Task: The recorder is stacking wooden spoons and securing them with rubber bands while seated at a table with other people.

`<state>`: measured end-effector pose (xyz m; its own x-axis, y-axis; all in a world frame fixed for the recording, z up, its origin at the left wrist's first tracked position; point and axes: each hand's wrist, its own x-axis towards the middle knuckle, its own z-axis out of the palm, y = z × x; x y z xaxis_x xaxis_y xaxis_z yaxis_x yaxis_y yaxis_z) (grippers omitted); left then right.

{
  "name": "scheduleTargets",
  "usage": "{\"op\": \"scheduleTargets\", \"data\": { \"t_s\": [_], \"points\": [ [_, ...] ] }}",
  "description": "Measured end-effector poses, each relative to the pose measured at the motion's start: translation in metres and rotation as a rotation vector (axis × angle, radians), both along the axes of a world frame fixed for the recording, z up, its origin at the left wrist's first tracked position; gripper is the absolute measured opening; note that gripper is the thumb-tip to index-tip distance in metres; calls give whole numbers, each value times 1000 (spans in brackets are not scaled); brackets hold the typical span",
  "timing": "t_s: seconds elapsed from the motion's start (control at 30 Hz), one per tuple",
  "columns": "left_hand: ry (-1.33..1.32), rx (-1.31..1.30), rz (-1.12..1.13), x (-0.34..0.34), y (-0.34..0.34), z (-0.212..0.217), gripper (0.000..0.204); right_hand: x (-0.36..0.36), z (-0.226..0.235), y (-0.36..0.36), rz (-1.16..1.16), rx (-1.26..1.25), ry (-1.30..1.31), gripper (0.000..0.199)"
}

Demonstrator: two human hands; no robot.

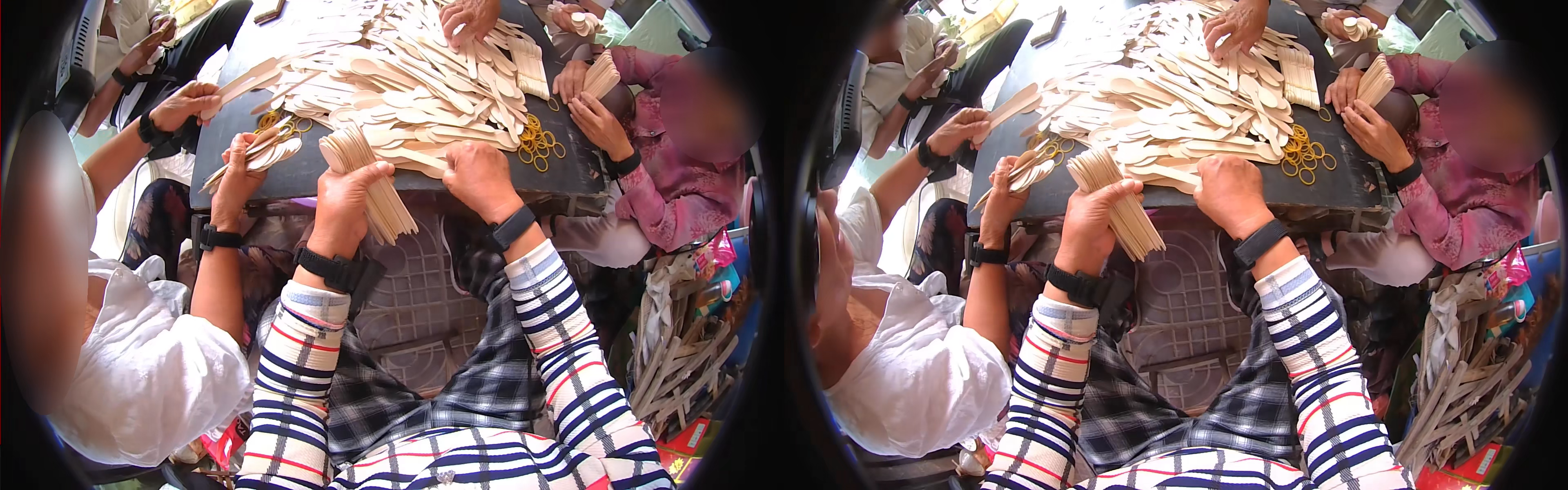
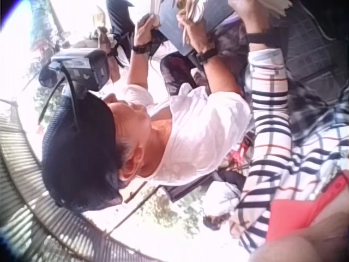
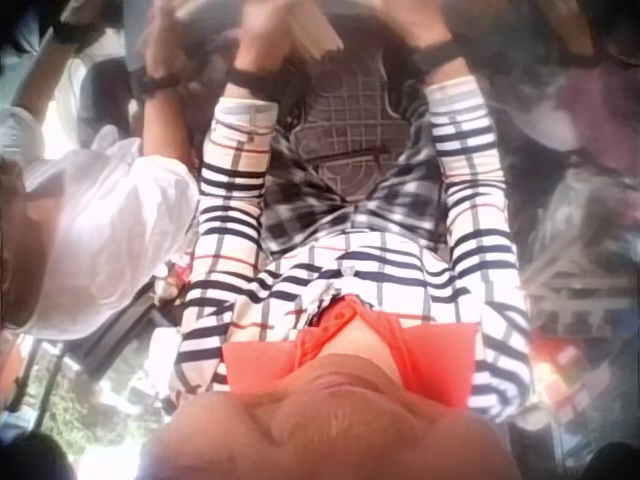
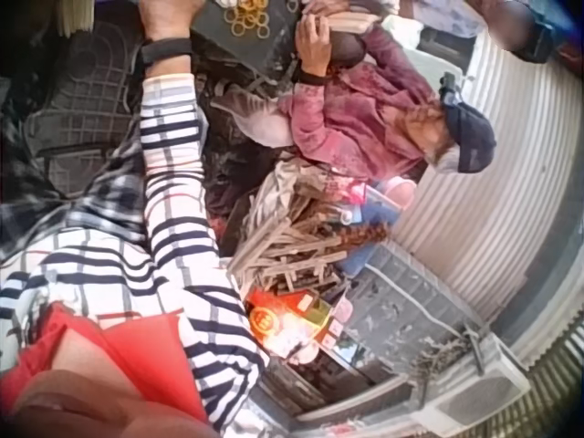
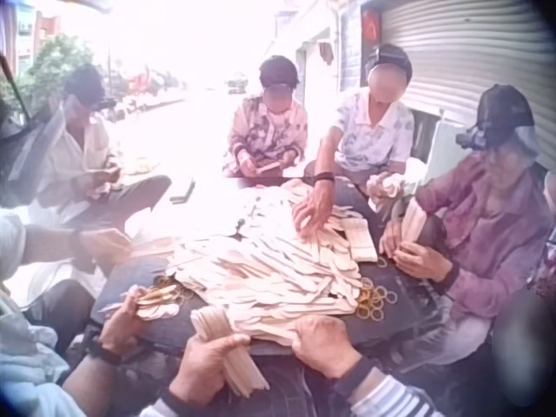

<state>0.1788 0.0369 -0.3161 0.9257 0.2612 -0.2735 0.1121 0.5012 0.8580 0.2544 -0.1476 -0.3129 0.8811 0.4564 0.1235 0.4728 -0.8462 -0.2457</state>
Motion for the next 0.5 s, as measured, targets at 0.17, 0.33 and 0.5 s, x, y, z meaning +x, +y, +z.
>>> {"op": "scheduleTargets", "data": {
  "t_s": [0.17,0.33,0.5],
  "points": [
    [47,-75,33,2,-3,-12,24,4,-3,-5,21,101,32,14],
    [39,-121,82,6,-6,-14,24,16,-15,-16,62,422,96,13],
    [-1,-161,56,9,-6,-17,29,7,14,-11,-53,878,985,13]
  ]
}}
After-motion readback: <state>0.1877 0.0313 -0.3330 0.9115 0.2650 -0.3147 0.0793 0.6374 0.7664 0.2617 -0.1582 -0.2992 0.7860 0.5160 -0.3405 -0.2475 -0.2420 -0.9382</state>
